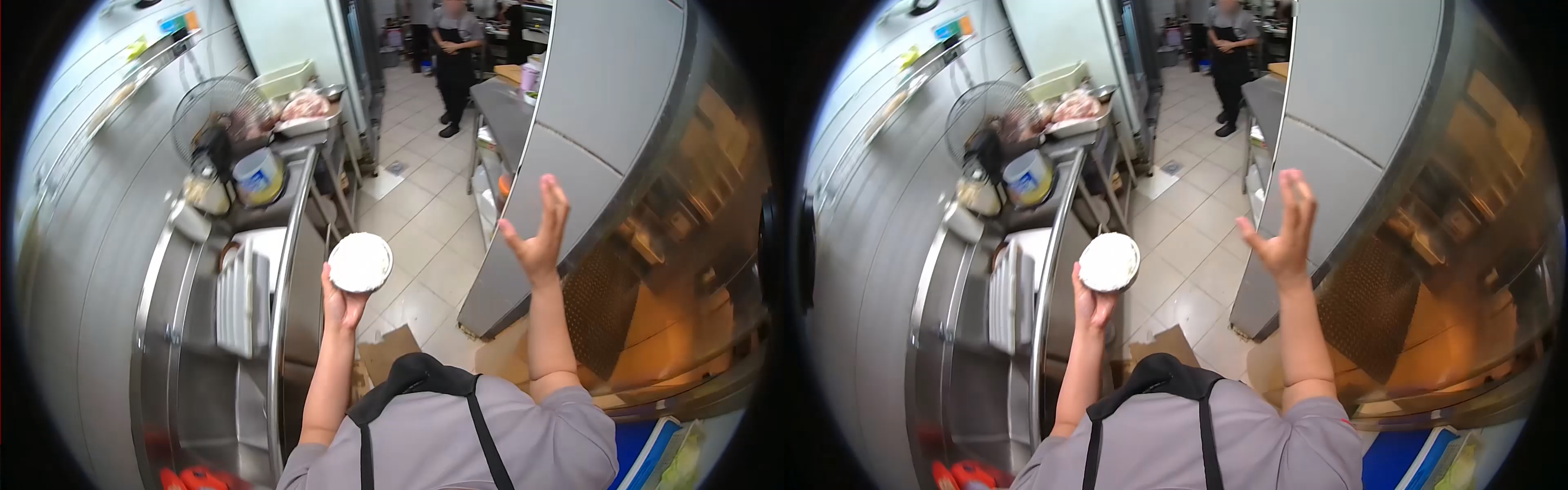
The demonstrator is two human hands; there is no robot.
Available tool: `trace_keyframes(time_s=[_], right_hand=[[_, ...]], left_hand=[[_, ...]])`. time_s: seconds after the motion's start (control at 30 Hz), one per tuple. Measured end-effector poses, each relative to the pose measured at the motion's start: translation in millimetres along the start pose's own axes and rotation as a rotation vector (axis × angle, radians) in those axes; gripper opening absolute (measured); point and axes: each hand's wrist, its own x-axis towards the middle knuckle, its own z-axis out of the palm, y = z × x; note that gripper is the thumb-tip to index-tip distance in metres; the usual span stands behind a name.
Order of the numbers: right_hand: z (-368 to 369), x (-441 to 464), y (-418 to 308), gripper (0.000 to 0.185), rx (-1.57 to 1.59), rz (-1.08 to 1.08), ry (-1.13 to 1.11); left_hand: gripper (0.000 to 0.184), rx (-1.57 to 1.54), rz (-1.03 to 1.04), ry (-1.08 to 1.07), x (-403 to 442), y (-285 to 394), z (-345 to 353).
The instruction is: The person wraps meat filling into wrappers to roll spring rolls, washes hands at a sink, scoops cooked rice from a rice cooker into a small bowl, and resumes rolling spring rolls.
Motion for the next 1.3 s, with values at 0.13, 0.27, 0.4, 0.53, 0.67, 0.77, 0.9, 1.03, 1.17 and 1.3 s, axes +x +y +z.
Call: trace_keyframes(time_s=[0.13, 0.27, 0.4, 0.53, 0.67, 0.77, 0.9, 1.03, 1.17, 1.3], right_hand=[[19.9, 22.3, 82.2, 0.069, -0.5, -0.082, 0.109], [33.6, 11.4, 110.5, 0.062, -0.765, -0.166, 0.08], [41.3, 10.0, 117.1, 0.061, -0.932, -0.199, 0.099], [41.3, 10.1, 122.3, 0.06, -0.981, -0.236, 0.075], [40.5, 9.1, 117.5, 0.059, -1.03, -0.231, 0.042], [38.6, 6.1, 114.4, 0.057, -1.071, -0.215, 0.008], [36.8, 2.3, 115.0, 0.052, -1.136, -0.206, -0.016], [31.2, -2.1, 116.4, 0.049, -1.155, -0.208, -0.059], [26.9, -2.9, 114.7, 0.048, -1.09, -0.235, -0.079], [26.0, 1.7, 105.9, 0.05, -0.901, -0.14, -0.046]], left_hand=[[0.058, 0.063, -0.126, -0.212, 166.8, -34.5, 18.5], [0.057, 0.034, -0.162, -0.211, 314.4, -134.3, 48.8], [0.056, -0.077, -0.24, -0.107, 425.2, -252.1, 95.5], [0.052, 0.015, -0.331, 0.123, 489.4, -346.4, 123.8], [0.052, -0.128, -0.295, 0.175, 548.0, -428.9, 127.8], [0.064, -0.088, -0.221, 0.199, 592.7, -461.7, 142.0], [0.063, -0.16, -0.441, 0.286, 638.0, -444.0, 183.9], [0.073, -0.194, -0.366, 0.244, 636.4, -405.4, 194.9], [0.072, -0.222, -0.443, -0.039, 601.4, -368.1, 122.9], [0.054, -0.275, -0.619, 0.178, 500.4, -324.7, -21.8]])
